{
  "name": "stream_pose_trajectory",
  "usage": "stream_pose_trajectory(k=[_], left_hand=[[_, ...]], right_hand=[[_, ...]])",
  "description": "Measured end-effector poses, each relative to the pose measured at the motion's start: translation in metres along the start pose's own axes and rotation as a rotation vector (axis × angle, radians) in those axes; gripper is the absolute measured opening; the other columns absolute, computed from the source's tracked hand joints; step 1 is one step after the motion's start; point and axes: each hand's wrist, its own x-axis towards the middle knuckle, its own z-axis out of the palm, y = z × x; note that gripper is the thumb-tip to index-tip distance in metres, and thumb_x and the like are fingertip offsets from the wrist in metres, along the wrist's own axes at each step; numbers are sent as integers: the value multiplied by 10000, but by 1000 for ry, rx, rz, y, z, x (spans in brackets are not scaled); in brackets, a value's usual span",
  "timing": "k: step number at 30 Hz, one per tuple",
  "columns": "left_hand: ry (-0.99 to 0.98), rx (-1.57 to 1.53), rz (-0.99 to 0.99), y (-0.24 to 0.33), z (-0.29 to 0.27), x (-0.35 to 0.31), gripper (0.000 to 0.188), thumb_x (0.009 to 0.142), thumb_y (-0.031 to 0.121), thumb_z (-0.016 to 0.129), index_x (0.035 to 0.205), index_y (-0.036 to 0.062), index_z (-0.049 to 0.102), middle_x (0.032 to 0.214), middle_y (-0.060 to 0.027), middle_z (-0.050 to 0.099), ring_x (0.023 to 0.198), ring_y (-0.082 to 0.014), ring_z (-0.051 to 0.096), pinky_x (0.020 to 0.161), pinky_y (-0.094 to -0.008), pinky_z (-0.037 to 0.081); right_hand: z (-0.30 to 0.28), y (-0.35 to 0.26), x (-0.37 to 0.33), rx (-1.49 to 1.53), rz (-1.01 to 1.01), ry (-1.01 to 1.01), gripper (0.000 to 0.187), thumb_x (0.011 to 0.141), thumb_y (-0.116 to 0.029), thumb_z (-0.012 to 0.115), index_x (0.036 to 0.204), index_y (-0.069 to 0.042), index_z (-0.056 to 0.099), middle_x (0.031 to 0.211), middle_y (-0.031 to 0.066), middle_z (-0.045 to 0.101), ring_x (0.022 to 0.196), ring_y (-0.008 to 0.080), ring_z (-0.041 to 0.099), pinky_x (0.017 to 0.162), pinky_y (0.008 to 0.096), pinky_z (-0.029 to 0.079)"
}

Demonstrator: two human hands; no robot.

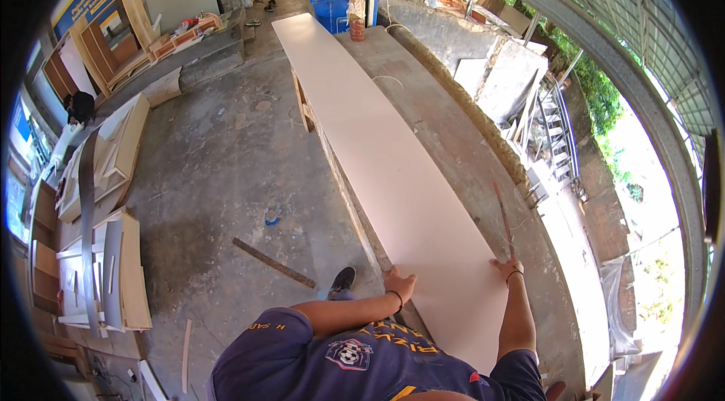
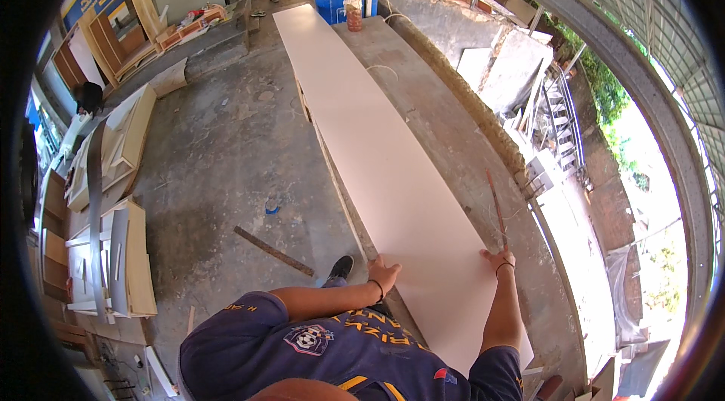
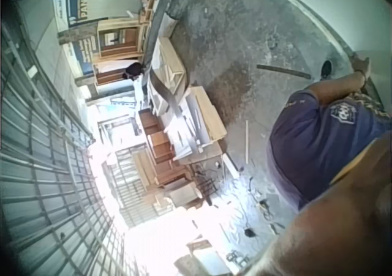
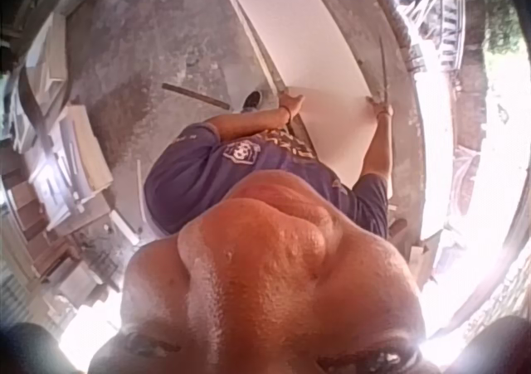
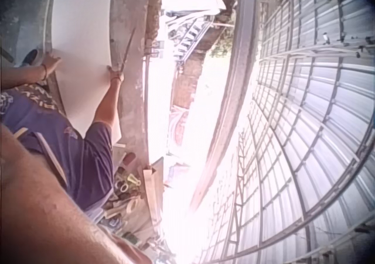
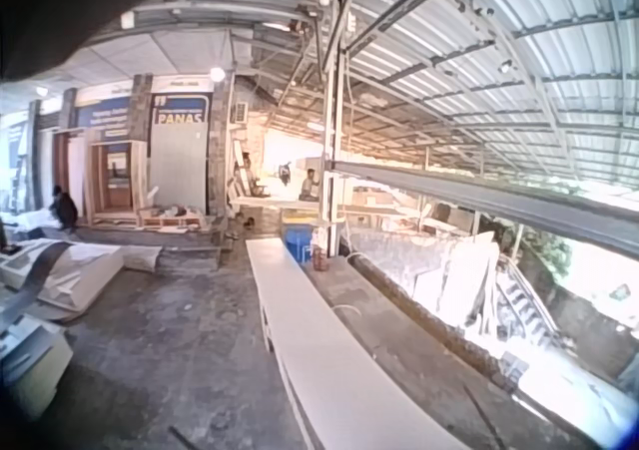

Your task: The person rubs their hands across the surface of a long wooden board placed on a workbench and then walks across the workshop to pick up a bundle of thin wooden strips.

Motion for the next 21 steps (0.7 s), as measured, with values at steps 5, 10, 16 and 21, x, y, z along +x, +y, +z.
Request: stream_pose_trajectory(k=[5, 10, 16, 21], left_hand=[[5, 3, 15, 4, 1, -1, 688, 636, 294, 598, 1167, -72, 358, 1094, -284, 384, 1015, -379, 419, 877, -376, 364], [145, 23, 136, -9, 9, 1, 539, 656, 285, 610, 1014, -75, 428, 1031, -273, 393, 939, -369, 423, 818, -402, 367], [62, -118, 4, 1, 1, 2, 457, 671, 256, 615, 972, -60, 477, 918, -205, 468, 900, -284, 461, 761, -348, 391], [-168, -502, -177, -5, -16, 25, 352, 665, 249, 598, 802, -65, 518, 731, -163, 508, 730, -244, 505, 664, -354, 395]], right_hand=[[4, 9, -3, 49, -40, 118, 879, 556, -685, 574, 1070, 25, 507, 993, 189, 572, 953, 276, 546, 794, 332, 436], [-12, -5, -16, 1, 6, 2, 786, 586, -659, 577, 986, 17, 562, 950, 172, 590, 905, 263, 567, 768, 333, 445], [0, 1, -12, 175, 37, 55, 680, 590, -616, 618, 839, 18, 604, 790, 129, 612, 734, 228, 589, 686, 323, 463], [-4, -6, -15, 144, 17, 46, 668, 565, -592, 655, 844, 13, 601, 781, 128, 611, 694, 220, 588, 653, 325, 468]])
